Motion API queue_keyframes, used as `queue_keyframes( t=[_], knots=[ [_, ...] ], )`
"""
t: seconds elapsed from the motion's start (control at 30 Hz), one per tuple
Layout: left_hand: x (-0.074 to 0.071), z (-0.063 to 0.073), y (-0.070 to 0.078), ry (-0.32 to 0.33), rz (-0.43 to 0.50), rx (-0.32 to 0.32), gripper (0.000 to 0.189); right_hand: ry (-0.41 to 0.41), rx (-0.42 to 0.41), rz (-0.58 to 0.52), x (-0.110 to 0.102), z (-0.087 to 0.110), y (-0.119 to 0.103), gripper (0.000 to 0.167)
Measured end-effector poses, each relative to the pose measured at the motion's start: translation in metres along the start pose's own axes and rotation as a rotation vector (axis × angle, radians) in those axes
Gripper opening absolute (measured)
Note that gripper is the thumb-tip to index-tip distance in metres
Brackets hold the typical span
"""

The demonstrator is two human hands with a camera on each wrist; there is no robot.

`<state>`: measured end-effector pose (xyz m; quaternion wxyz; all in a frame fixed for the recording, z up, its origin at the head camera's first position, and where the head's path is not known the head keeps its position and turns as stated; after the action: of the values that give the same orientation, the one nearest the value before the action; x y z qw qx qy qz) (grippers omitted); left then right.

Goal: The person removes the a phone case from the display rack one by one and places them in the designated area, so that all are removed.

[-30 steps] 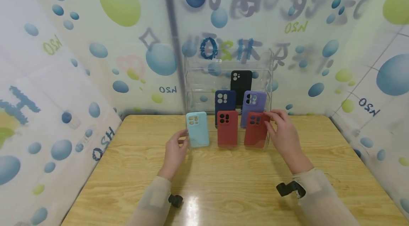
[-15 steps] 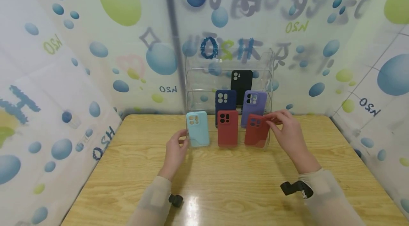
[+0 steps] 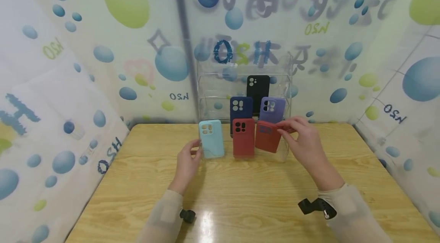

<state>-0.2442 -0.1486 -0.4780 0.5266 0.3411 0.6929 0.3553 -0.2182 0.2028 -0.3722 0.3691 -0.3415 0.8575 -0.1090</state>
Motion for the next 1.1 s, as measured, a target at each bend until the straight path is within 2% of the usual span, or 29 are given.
queue_keyframes(
  t=[0.23, 0.43, 0.7, 0.9, 1.1],
  knots=[
    [0.001, 0.001, 0.001, -0.010, 0.004, -0.010, 0.039, -0.043, 0.014, -0.052, 0.000, 0.002, -0.019, 0.018],
    [0.003, -0.001, -0.003, -0.006, -0.002, -0.001, 0.039, -0.101, 0.043, -0.149, 0.012, 0.008, -0.031, 0.018],
    [0.001, -0.002, -0.004, 0.003, -0.008, 0.007, 0.039, -0.299, 0.177, -0.302, 0.035, 0.017, -0.046, 0.016],
    [0.003, -0.003, -0.004, 0.002, 0.003, 0.027, 0.038, -0.450, 0.292, -0.426, 0.056, 0.023, -0.049, 0.014],
    [0.002, -0.002, -0.005, 0.014, 0.004, -0.001, 0.039, -0.541, 0.324, -0.517, 0.084, 0.032, -0.047, 0.017]
  ],
)
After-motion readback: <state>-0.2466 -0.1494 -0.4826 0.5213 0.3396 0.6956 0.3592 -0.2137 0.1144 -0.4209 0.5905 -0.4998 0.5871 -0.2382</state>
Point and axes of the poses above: each hand's wrist, its own z-axis away from the middle knuckle, its own x-axis out of the palm, y = z × x, the point moved 1 cm from there along -z, towards the middle knuckle, and after that the axes turned 3 degrees about y, right-handed, at the moved point
